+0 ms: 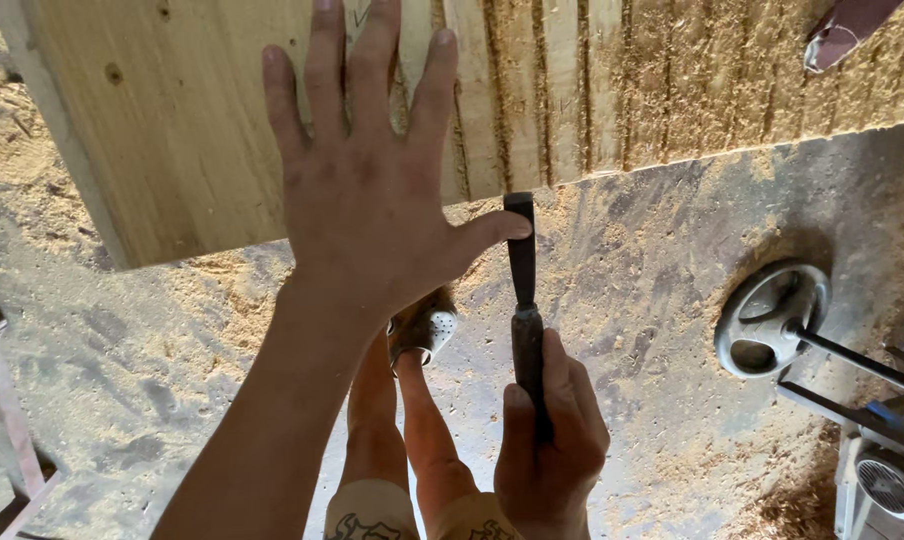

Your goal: The person carves a pattern into a wooden plank using a chisel and mallet. They repeatedly strike the chisel to remove wood shavings and occasionally wipe the surface with their hand.

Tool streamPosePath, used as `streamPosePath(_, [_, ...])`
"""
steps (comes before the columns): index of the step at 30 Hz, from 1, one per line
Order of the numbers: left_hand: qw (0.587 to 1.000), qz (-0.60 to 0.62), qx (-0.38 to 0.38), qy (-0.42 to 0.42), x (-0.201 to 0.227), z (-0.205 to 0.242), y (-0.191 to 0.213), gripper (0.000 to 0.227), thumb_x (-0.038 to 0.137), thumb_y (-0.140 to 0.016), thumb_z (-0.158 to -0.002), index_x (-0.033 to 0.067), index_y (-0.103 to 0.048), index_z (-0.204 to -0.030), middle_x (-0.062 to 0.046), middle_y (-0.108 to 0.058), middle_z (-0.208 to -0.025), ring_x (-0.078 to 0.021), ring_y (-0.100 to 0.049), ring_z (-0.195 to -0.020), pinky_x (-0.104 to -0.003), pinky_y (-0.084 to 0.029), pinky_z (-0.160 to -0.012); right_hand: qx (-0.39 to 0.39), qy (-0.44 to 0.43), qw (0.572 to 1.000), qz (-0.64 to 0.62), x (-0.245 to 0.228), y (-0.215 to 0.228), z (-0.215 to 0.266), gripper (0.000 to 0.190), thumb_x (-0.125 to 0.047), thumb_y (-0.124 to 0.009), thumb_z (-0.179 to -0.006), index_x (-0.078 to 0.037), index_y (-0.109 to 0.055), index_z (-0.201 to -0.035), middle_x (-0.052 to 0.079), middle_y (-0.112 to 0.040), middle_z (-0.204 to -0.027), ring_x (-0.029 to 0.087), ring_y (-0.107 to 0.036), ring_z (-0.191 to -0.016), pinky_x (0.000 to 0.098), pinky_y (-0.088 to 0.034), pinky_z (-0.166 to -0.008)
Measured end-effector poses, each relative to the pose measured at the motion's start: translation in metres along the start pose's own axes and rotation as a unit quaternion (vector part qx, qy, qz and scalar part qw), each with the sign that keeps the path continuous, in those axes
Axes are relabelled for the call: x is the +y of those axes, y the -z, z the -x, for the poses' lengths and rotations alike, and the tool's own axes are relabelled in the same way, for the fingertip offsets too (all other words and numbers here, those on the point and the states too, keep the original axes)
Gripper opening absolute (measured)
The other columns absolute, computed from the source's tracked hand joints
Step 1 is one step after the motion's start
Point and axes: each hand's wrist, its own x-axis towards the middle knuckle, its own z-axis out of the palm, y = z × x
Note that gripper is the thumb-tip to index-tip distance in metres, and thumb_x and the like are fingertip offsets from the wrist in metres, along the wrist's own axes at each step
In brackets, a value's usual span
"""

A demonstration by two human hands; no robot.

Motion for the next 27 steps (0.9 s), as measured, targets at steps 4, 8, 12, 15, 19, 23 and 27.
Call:
streamPosePath(4, [1.0,-0.018,-0.003,-0.017,-0.008,0.004,0.0,0.113,0.08,-0.078,-0.085,0.0061,-0.045,-0.163,-0.027,-0.026,-0.166,-0.0518,-0.015,-0.154,-0.074,-0.01,-0.122,-0.001,0.007,1.0,-0.001,0.002,-0.003,0.0,0.047,0.003,-0.058,-0.095,0.009,-0.054,-0.141,0.017,-0.067,-0.105,0.021,-0.066,-0.08,0.0311,-0.053,-0.067])
streamPosePath(8, [0.999,-0.024,0.016,-0.042,-0.006,0.001,0.0,0.106,0.082,-0.066,-0.091,0.0026,-0.048,-0.159,-0.029,-0.029,-0.161,-0.0525,-0.019,-0.149,-0.075,-0.011,-0.117,-0.007,0.038,0.999,-0.002,0.002,-0.003,-0.011,0.046,0.003,-0.058,-0.097,0.008,-0.052,-0.143,0.018,-0.066,-0.108,0.025,-0.068,-0.086,0.0332,-0.055,-0.072])
streamPosePath(12, [0.999,-0.034,-0.004,-0.036,-0.008,0.001,0.002,0.103,0.081,-0.065,-0.098,0.0022,-0.048,-0.161,-0.031,-0.033,-0.158,-0.0539,-0.024,-0.147,-0.076,-0.013,-0.117,-0.026,0.052,0.998,-0.002,0.001,-0.008,-0.022,0.046,0.002,-0.056,-0.1,0.008,-0.05,-0.145,0.022,-0.064,-0.117,0.028,-0.068,-0.093,0.0351,-0.057,-0.077])
streamPosePath(15, [0.998,-0.034,0.011,-0.042,-0.005,0.001,0.005,0.102,0.08,-0.065,-0.096,0.0026,-0.049,-0.161,-0.03,-0.034,-0.157,-0.0537,-0.026,-0.146,-0.076,-0.015,-0.118,-0.03,0.039,0.999,-0.002,-0.005,-0.005,-0.021,0.046,0.001,-0.055,-0.101,0.008,-0.051,-0.145,0.021,-0.064,-0.117,0.027,-0.068,-0.092,0.0349,-0.057,-0.076])
streamPosePath(19, [0.998,-0.027,0.021,-0.045,-0.001,-0.002,0.009,0.115,0.08,-0.081,-0.077,0.0015,-0.052,-0.155,-0.028,-0.033,-0.159,-0.0536,-0.024,-0.146,-0.076,-0.016,-0.115,-0.029,0.021,0.999,-0.005,-0.013,0.003,-0.019,0.045,0.002,-0.055,-0.099,0.007,-0.052,-0.143,0.021,-0.065,-0.119,0.028,-0.072,-0.096,0.034,-0.059,-0.077])
streamPosePath(23, [0.999,-0.03,0.02,-0.04,-0.004,0.002,0.006,0.123,0.08,-0.091,-0.068,0.0025,-0.053,-0.155,-0.026,-0.034,-0.159,-0.0511,-0.024,-0.148,-0.075,-0.017,-0.117,-0.024,-0.026,0.999,-0.003,-0.013,0.004,-0.006,0.048,0.004,-0.059,-0.094,0.007,-0.055,-0.142,0.019,-0.068,-0.114,0.025,-0.072,-0.09,0.0325,-0.057,-0.072])
streamPosePath(27, [0.998,-0.032,0.025,-0.045,-0.006,-0.001,0.006,0.124,0.083,-0.09,-0.07,0.0012,-0.054,-0.155,-0.026,-0.033,-0.159,-0.0516,-0.024,-0.148,-0.075,-0.017,-0.116,-0.001,-0.009,1.0,0.003,-0.016,-0.001,-0.006,0.048,0.006,-0.061,-0.093,0.007,-0.056,-0.141,0.019,-0.068,-0.118,0.025,-0.072,-0.1,0.0325,-0.058,-0.081])
